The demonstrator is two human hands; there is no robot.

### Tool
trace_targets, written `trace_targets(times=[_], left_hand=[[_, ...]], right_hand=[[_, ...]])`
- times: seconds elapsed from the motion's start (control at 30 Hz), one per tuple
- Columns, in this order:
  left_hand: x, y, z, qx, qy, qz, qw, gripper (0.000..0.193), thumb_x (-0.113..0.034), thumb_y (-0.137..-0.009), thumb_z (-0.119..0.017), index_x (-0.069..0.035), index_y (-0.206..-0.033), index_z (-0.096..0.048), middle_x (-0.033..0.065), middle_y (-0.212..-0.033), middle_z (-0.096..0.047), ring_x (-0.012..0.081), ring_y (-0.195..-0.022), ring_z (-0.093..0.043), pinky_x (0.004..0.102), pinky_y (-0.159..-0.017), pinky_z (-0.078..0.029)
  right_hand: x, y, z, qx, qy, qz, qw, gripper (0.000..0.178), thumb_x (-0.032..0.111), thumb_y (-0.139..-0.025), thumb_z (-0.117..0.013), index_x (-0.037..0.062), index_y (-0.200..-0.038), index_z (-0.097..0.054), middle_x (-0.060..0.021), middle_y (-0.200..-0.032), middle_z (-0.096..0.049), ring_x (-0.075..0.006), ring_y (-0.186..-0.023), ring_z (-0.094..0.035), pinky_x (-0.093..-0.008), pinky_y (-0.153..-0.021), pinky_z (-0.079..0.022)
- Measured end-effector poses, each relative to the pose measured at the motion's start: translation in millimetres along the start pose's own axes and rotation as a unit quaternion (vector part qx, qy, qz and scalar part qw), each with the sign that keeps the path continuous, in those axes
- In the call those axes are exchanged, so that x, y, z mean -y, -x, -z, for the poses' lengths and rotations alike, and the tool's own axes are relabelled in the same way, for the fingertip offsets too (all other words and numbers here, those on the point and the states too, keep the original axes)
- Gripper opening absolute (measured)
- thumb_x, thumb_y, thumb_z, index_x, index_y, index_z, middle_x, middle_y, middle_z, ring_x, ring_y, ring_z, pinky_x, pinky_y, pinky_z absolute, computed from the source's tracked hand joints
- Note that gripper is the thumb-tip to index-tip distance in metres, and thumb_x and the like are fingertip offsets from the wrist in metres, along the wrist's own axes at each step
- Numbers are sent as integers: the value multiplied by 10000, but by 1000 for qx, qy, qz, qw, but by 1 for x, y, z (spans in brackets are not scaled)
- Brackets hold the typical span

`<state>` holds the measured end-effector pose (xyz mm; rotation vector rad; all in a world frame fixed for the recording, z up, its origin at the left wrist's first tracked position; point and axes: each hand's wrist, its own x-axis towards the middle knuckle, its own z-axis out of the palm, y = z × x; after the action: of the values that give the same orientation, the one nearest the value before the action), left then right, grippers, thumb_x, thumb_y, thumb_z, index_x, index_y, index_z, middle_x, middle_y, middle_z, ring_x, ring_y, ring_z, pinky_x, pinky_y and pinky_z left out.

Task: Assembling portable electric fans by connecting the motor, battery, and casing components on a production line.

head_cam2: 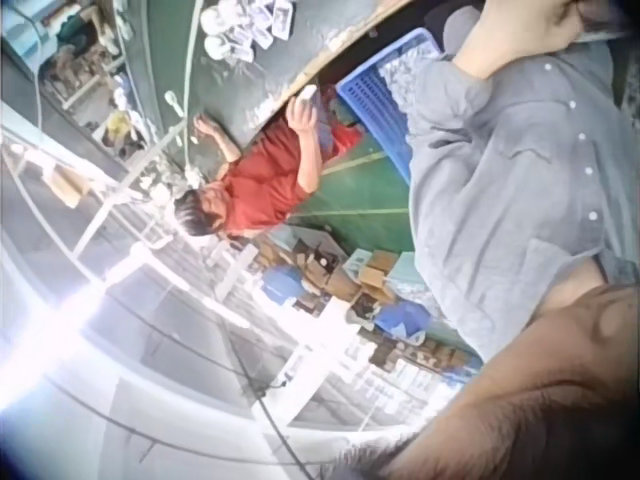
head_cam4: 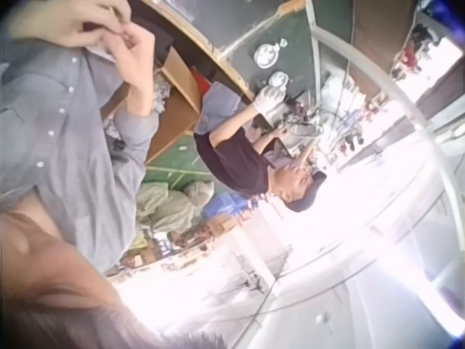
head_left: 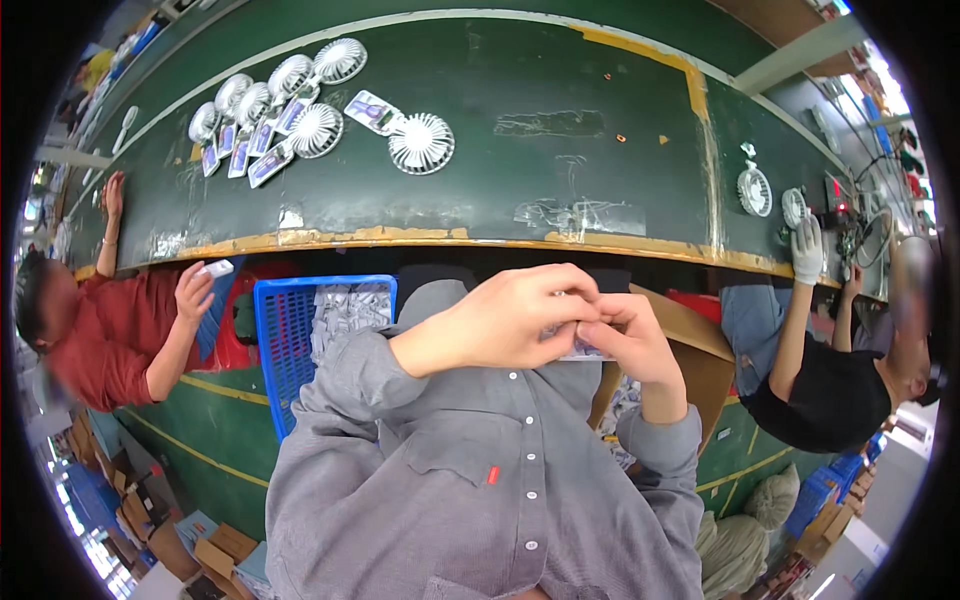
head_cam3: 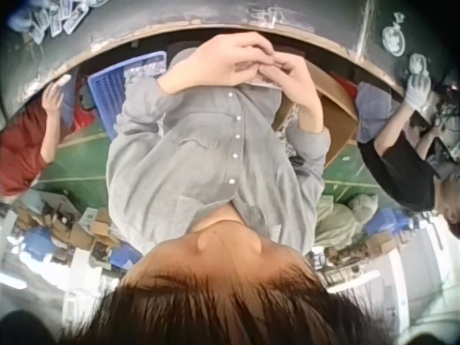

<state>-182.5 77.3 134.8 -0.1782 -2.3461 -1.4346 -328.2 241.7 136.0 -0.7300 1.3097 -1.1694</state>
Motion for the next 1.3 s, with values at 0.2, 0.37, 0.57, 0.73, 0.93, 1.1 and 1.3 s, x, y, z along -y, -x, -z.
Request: trace_targets(times=[0.2,0.37,0.57,0.73,0.93,1.1,1.3], left_hand=[[1,2,14,108,27,62,992,323,13,-731,-751,-25,-1041,-669,111,-1032,-651,273,-913,-673,355,-778,-565],[4,1,3,92,45,87,991,312,3,-713,-774,-35,-1010,-686,96,-986,-671,261,-887,-672,348,-750,-560],[6,-5,-2,94,95,93,987,288,48,-652,-714,-32,-929,-706,80,-940,-686,231,-805,-665,305,-635,-539],[10,3,-23,-5,-162,-36,986,300,46,-623,-702,-57,-905,-705,62,-876,-650,231,-735,-638,327,-590,-531],[9,8,-24,69,-227,-73,969,218,-45,-655,-770,-75,-849,-674,36,-863,-641,202,-694,-633,315,-548,-534],[-2,8,-28,20,38,31,999,99,-29,-731,-728,-34,-826,-699,67,-839,-697,205,-698,-702,286,-588,-582],[-6,10,-54,57,211,167,961,156,-50,-729,-739,-22,-882,-740,83,-849,-732,154,-686,-708,262,-576,-560]], right_hand=[[0,-5,4,69,91,-15,993,135,104,-919,-625,-18,-864,-648,43,-645,-541,-15,-591,-428,-238,-508,-326],[-4,1,11,69,39,-14,997,128,90,-934,-608,-20,-877,-639,41,-657,-541,-20,-609,-433,-236,-538,-335],[-15,3,17,134,16,-1,991,186,145,-970,-598,-29,-980,-664,17,-770,-624,-25,-669,-501,-221,-581,-399],[-34,0,10,60,-98,-1,993,168,124,-962,-597,-24,-997,-668,12,-800,-656,-34,-683,-546,-222,-602,-444],[-26,9,7,25,102,3,994,137,99,-925,-605,-26,-910,-659,-1,-686,-611,-53,-622,-478,-261,-547,-381],[-34,20,16,135,-97,-37,985,170,127,-951,-608,-13,-926,-700,24,-764,-641,-24,-665,-524,-211,-585,-401],[-73,56,21,95,-147,-60,983,197,169,-933,-637,-13,-896,-704,12,-710,-633,-25,-631,-534,-192,-565,-382]])
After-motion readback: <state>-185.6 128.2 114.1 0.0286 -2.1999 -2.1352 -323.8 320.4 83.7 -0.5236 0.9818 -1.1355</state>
